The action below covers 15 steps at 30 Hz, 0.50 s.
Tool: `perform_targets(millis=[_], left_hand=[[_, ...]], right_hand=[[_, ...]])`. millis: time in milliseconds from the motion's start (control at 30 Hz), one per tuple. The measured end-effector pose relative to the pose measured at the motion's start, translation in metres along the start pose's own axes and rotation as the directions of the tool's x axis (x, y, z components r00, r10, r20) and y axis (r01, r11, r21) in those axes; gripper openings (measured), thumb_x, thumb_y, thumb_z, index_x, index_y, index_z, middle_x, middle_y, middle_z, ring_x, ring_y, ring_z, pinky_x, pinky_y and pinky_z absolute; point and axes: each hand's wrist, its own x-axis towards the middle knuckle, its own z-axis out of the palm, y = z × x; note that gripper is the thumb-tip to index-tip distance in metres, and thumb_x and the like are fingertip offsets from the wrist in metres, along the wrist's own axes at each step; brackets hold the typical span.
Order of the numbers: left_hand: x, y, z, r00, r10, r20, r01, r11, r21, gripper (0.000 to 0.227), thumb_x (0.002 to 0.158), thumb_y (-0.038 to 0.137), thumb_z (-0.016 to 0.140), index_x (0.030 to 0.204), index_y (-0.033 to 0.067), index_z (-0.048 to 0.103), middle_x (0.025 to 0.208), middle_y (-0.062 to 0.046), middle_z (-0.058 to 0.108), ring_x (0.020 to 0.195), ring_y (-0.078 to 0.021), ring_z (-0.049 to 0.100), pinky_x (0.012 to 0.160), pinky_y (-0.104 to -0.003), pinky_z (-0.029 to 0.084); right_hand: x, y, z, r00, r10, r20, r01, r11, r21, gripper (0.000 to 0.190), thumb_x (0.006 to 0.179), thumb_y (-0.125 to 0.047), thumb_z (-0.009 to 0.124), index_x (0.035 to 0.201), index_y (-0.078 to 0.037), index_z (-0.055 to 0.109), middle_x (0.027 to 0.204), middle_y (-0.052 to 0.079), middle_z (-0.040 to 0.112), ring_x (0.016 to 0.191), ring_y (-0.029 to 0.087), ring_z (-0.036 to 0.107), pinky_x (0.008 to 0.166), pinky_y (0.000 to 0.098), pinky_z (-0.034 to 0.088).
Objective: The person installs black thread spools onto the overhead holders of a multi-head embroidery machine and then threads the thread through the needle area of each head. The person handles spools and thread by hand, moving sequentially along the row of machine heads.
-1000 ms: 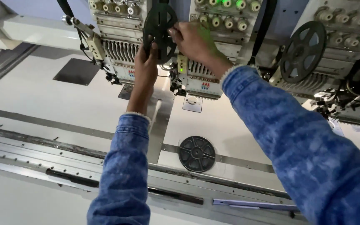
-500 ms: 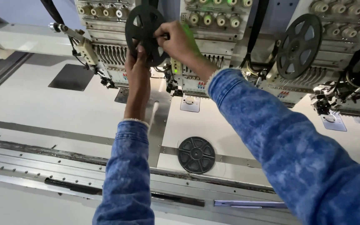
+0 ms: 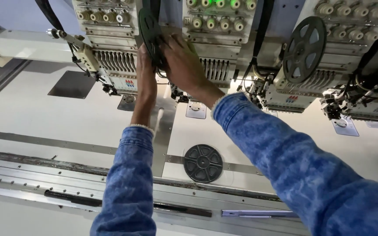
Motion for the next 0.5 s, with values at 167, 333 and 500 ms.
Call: perform_targets(millis=[167,333,500], left_hand=[[0.001,0.004,-0.001,0.987,0.133,-0.091,-0.134,0.991,-0.001,0.037,0.106,0.032,0.044,0.133,0.0091,0.054,0.126,-0.011,0.062,0.116,-0.0203,0.06,0.099,-0.033,0.053],[0.01,0.011,0.007,0.972,0.21,-0.107,-0.186,0.962,0.201,0.032,0.105,0.023,0.048,0.129,0.0073,0.061,0.123,-0.011,0.068,0.116,-0.0222,0.063,0.098,-0.033,0.053],[0.019,-0.007,0.01,0.985,0.128,-0.119,-0.103,0.974,0.2,0.023,0.1,0.007,0.055,0.118,0.0006,0.066,0.106,-0.015,0.074,0.093,-0.0225,0.074,0.081,-0.03,0.068]], right_hand=[[-0.015,-0.005,-0.006,0.999,-0.051,0.008,0.052,0.984,-0.169,0.066,0.089,-0.006,0.074,0.148,-0.004,0.045,0.152,0.013,0.047,0.141,0.038,0.039,0.115,0.0553,0.037],[-0.024,-0.004,-0.013,0.998,-0.012,-0.056,0.006,0.995,-0.103,0.061,0.09,-0.002,0.066,0.148,-0.004,0.047,0.15,0.013,0.053,0.14,0.035,0.048,0.116,0.0538,0.037],[-0.031,-0.006,-0.017,0.99,0.022,-0.14,-0.022,1.0,-0.002,0.082,0.096,0.001,0.062,0.161,-0.014,0.015,0.163,0.017,0.04,0.143,0.034,0.054,0.117,0.0512,0.047]])
